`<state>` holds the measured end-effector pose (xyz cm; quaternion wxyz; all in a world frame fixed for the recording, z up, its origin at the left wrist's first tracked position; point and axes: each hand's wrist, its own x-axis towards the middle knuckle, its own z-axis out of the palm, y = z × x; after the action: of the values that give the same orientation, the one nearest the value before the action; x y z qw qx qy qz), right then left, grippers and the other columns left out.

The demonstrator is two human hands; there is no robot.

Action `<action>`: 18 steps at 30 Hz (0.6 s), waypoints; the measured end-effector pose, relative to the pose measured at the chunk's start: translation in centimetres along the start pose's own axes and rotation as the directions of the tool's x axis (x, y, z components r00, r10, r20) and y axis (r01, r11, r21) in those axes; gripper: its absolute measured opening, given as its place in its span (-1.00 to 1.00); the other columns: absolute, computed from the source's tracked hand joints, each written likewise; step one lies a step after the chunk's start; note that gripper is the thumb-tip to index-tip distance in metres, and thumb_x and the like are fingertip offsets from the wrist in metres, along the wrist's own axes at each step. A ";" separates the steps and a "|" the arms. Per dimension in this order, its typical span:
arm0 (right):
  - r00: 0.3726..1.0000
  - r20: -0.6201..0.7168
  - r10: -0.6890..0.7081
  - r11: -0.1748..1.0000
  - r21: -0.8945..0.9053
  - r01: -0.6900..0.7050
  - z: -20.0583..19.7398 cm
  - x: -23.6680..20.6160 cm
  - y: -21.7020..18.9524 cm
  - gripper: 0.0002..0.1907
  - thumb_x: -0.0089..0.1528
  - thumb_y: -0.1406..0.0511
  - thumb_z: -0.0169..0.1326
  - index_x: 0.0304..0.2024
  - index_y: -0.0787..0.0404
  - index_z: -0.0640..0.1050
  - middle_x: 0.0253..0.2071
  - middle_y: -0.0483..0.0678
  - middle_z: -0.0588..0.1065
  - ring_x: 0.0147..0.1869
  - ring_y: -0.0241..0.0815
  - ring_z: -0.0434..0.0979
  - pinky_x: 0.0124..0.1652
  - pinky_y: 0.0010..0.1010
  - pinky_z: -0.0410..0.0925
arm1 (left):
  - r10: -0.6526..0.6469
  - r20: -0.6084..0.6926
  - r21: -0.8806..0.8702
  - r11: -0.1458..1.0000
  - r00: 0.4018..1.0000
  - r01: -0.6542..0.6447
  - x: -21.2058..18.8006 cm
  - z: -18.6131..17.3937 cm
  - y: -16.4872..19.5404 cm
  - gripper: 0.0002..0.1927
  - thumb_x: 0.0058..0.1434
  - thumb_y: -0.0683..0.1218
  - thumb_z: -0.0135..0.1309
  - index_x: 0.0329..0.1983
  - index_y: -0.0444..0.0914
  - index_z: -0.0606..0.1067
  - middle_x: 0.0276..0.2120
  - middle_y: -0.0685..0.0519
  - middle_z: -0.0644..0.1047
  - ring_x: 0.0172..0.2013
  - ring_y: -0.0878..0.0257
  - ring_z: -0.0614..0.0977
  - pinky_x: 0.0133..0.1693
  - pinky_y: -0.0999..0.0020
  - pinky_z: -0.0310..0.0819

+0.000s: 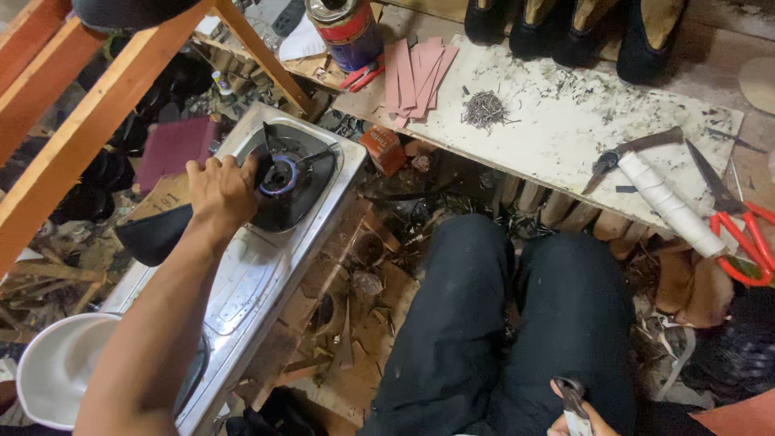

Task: The person sits on the floor with a shoe upper stretched over a wooden last on their lap. They hammer and press the fabric edges with a small hammer and pliers, sand the sole edge with a sanding block, briefly heat the upper over a gas burner flame, and pull and smooth the fabric to shape it over the last.

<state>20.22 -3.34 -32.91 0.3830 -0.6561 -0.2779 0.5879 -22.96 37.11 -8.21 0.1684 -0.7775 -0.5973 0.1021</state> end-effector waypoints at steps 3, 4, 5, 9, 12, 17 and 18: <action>0.999 0.009 -0.033 0.999 -0.030 0.033 -0.1 -0.8 0.3 -0.30 0.17 0.38 0.11 0.39 0.09 0.32 -0.41 0.05 0.66 -0.48 -0.27 0.62 -0.36 -0.42 0.48 | 0.032 -0.042 -0.385 0.922 0.999 -0.045 -1.8 -1.9 0.6 -0.22 -0.01 0.03 0.32 0.34 -0.08 0.41 -0.12 -0.14 0.57 -0.04 -0.12 0.58 -0.03 -0.03 0.35; 0.998 0.023 -0.054 0.997 -0.047 0.055 -0.1 -1.2 0.3 -0.29 0.16 0.38 0.12 0.39 0.09 0.32 -0.42 0.05 0.65 -0.49 -0.28 0.62 -0.36 -0.43 0.48 | 0.036 -0.019 -0.593 0.805 0.999 -0.040 -2.7 -2.7 1.1 -0.16 -0.03 -0.01 0.32 0.40 -0.11 0.37 -0.13 -0.18 0.55 -0.03 -0.17 0.57 0.01 -0.03 0.38; 0.996 0.047 -0.073 0.995 -0.071 0.076 -0.2 -1.6 0.4 -0.28 0.15 0.39 0.12 0.39 0.10 0.31 -0.42 0.05 0.65 -0.50 -0.28 0.62 -0.37 -0.43 0.48 | 0.063 -0.082 -0.776 0.623 0.995 -0.103 -4.0 -3.4 2.1 -0.18 -0.01 -0.01 0.29 0.37 -0.19 0.35 -0.05 -0.14 0.56 0.03 -0.07 0.59 0.07 0.07 0.39; 0.952 0.043 0.302 0.952 0.029 -0.304 0.4 -4.1 -3.0 -0.63 0.26 0.30 0.07 0.12 0.22 0.53 -0.57 0.05 0.44 -0.60 -0.23 0.34 -0.50 -0.34 0.25 | 0.110 -0.091 -0.985 0.133 0.990 -0.105 -10.4 -5.3 9.8 -0.17 -0.07 -0.01 0.32 0.30 -0.33 0.35 0.05 -0.09 0.53 0.09 0.12 0.55 0.13 0.23 0.39; 0.954 0.154 0.259 0.948 -0.229 -0.220 1.0 -6.3 -7.6 -0.70 0.25 0.20 0.03 -0.05 0.24 0.54 -0.51 0.07 0.56 -0.51 -0.26 0.49 -0.43 -0.42 0.34 | 0.303 0.060 -0.968 -0.216 0.951 0.130 -15.0 -6.4 16.9 -0.15 -0.11 -0.05 0.32 0.31 -0.29 0.36 0.01 -0.08 0.52 0.05 0.15 0.54 0.12 0.25 0.42; 0.987 0.159 0.033 0.979 -0.205 0.001 0.5 -12.2 -13.7 -0.61 0.25 0.18 0.00 0.10 0.11 0.56 -0.24 -0.03 0.62 -0.11 -0.29 0.60 -0.08 -0.44 0.47 | 0.527 -0.137 -0.967 -0.256 0.839 0.003 -19.8 -7.3 26.0 -0.10 0.08 -0.06 0.27 0.48 -0.30 0.18 0.15 -0.14 0.53 0.19 0.05 0.58 0.22 0.21 0.40; 0.983 0.182 -0.016 0.979 -0.199 0.053 0.2 -12.7 -14.5 -0.60 0.28 0.18 0.00 0.13 0.13 0.56 -0.16 -0.03 0.62 -0.04 -0.28 0.61 -0.03 -0.42 0.46 | 0.495 -0.201 -0.963 -0.258 0.845 -0.078 -20.3 -7.3 27.0 -0.11 0.09 -0.09 0.28 0.48 -0.32 0.18 0.17 -0.19 0.53 0.21 -0.02 0.57 0.22 0.17 0.38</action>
<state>19.30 -5.66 -13.83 0.2976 -0.6314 -0.3811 0.6063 -1.59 10.34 -12.73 -0.5945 -0.7186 -0.2671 -0.2425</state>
